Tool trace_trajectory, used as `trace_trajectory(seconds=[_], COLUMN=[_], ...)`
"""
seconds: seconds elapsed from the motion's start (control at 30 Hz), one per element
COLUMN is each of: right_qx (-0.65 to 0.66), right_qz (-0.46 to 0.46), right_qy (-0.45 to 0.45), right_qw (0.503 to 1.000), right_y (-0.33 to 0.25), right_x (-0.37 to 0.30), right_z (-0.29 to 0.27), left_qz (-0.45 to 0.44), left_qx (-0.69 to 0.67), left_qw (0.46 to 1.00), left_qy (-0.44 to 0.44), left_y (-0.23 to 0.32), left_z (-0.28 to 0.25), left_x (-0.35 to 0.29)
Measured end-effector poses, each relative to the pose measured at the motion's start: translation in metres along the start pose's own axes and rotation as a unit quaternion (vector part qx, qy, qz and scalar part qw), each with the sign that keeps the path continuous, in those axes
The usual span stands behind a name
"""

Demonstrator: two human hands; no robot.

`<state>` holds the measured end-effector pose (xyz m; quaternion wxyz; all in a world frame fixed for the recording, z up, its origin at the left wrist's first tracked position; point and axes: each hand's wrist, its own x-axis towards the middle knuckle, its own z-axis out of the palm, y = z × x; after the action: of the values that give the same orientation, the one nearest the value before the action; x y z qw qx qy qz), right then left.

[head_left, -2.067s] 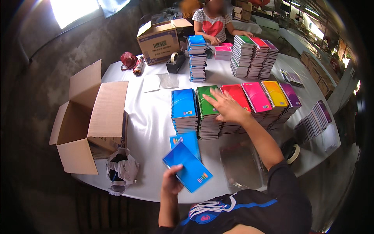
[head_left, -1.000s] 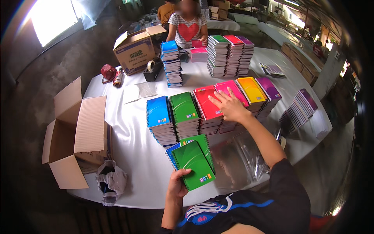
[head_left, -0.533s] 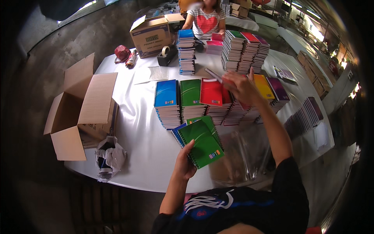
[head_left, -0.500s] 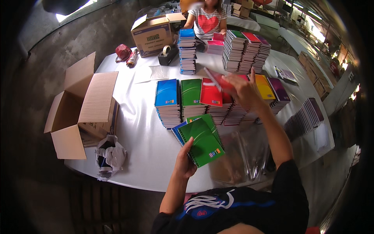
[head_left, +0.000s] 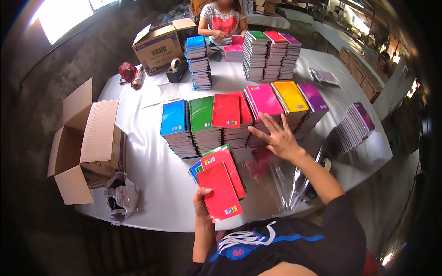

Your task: The person picks up several notebooks one at a time from different stacks to form a small pile, slides the pile into a clear plastic bag, and seals the bag by applying a piece of tape from a dispenser.

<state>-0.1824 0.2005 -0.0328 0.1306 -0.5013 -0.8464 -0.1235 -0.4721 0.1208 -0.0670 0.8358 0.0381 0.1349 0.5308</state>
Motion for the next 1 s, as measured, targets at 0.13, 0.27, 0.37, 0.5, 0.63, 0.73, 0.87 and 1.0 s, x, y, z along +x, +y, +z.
trace_trajectory(seconds=[0.13,0.27,0.37,0.5,0.63,0.73,0.87,1.0], right_qx=[0.105,0.144,0.108,0.159,0.165,0.279,0.244,0.101], right_qz=[-0.031,0.145,0.188,0.091,0.053,0.063,-0.047,-0.077], right_qy=[0.069,-0.174,-0.178,-0.133,-0.049,-0.073,0.003,-0.160], right_qw=[0.992,0.963,0.960,0.974,0.984,0.955,0.969,0.979], right_y=[-0.018,-0.040,-0.043,-0.034,-0.020,0.000,0.041,0.085], right_x=[-0.001,-0.060,-0.108,-0.108,-0.070,-0.005,0.086,0.167], right_z=[0.015,0.065,0.104,0.106,0.039,-0.067,-0.110,-0.077], left_qz=[0.006,0.026,0.024,0.021,0.009,0.000,-0.009,-0.041], left_qx=[0.019,0.021,0.007,0.026,0.050,0.057,0.067,0.054], left_qw=[1.000,0.999,0.998,0.997,0.998,0.997,0.997,0.998], left_qy=[0.011,0.041,0.053,0.066,0.047,0.046,0.034,0.013], left_y=[-0.002,-0.011,-0.012,-0.013,-0.011,-0.008,-0.006,-0.009], left_z=[-0.007,-0.019,-0.025,-0.025,-0.026,-0.028,-0.028,-0.019], left_x=[-0.008,-0.020,-0.022,-0.022,-0.021,-0.021,-0.017,-0.004])
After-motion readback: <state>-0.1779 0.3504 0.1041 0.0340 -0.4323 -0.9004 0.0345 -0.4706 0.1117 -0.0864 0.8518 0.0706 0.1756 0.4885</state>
